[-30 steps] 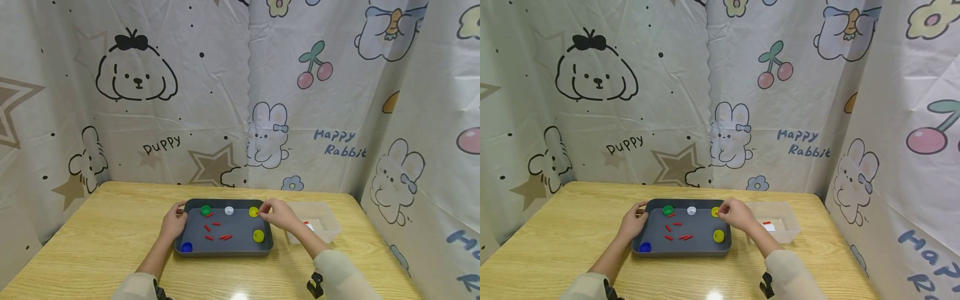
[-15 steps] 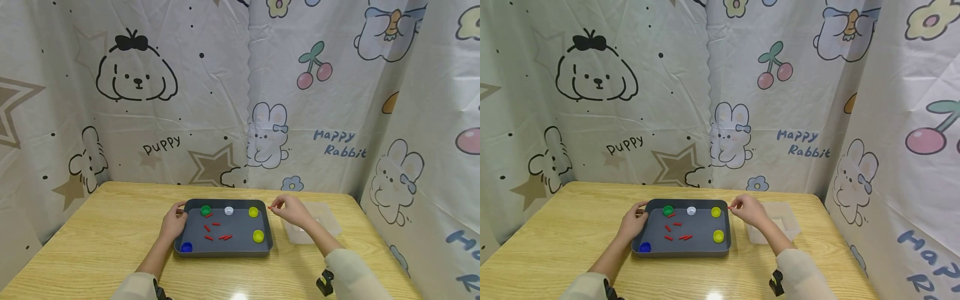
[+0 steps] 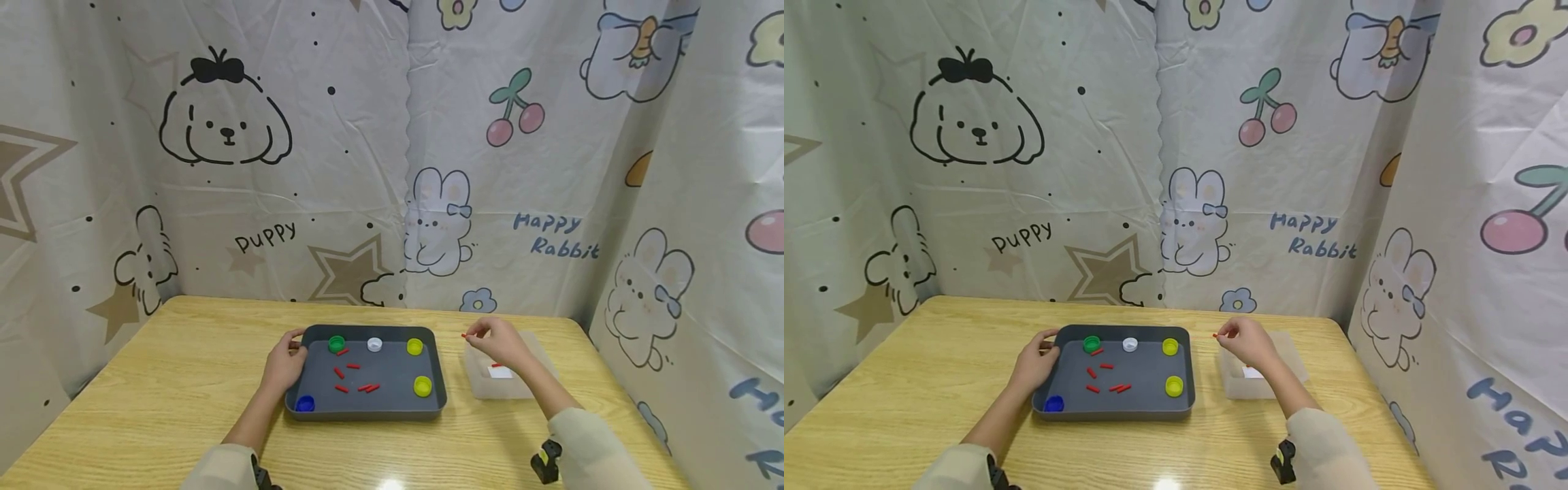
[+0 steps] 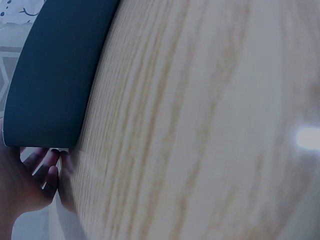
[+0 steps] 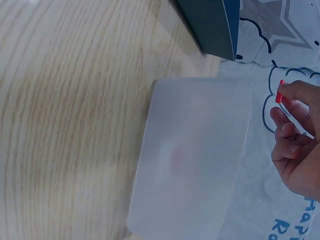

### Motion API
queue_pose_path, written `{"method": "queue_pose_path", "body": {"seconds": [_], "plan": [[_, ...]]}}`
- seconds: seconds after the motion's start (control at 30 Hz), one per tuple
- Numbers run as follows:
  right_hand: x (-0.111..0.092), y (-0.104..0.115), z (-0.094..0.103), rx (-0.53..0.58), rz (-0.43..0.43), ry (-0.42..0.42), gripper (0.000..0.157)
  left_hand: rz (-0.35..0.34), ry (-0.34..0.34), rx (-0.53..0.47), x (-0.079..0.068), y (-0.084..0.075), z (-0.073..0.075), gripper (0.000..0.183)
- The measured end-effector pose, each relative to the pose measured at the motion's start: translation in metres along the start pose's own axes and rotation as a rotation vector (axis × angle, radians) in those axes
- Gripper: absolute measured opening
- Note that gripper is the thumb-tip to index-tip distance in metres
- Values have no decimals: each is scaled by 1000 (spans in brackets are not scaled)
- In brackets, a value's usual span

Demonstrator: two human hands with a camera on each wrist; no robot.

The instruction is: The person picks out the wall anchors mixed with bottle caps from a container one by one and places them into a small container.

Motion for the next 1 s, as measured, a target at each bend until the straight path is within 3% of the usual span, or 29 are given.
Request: {"method": "queue_pose_path", "body": {"seconds": [0.5,1.0], "plan": [[-18,-33,14,-25,-60,-14,11,11,3,-1,1,1,-1,43],[-30,-54,6,-2,-120,-25,12,4,-2,-14,-1,0,0,43]]}}
Point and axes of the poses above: each hand's wrist, its own x-axis towards the middle knuckle, its own z-axis out of the back of the hand, y = z × x, the point moved 7 cm from there along x, towards the middle knuckle, and after that the axes turned 14 degrees about z, right-handed, at the moved point
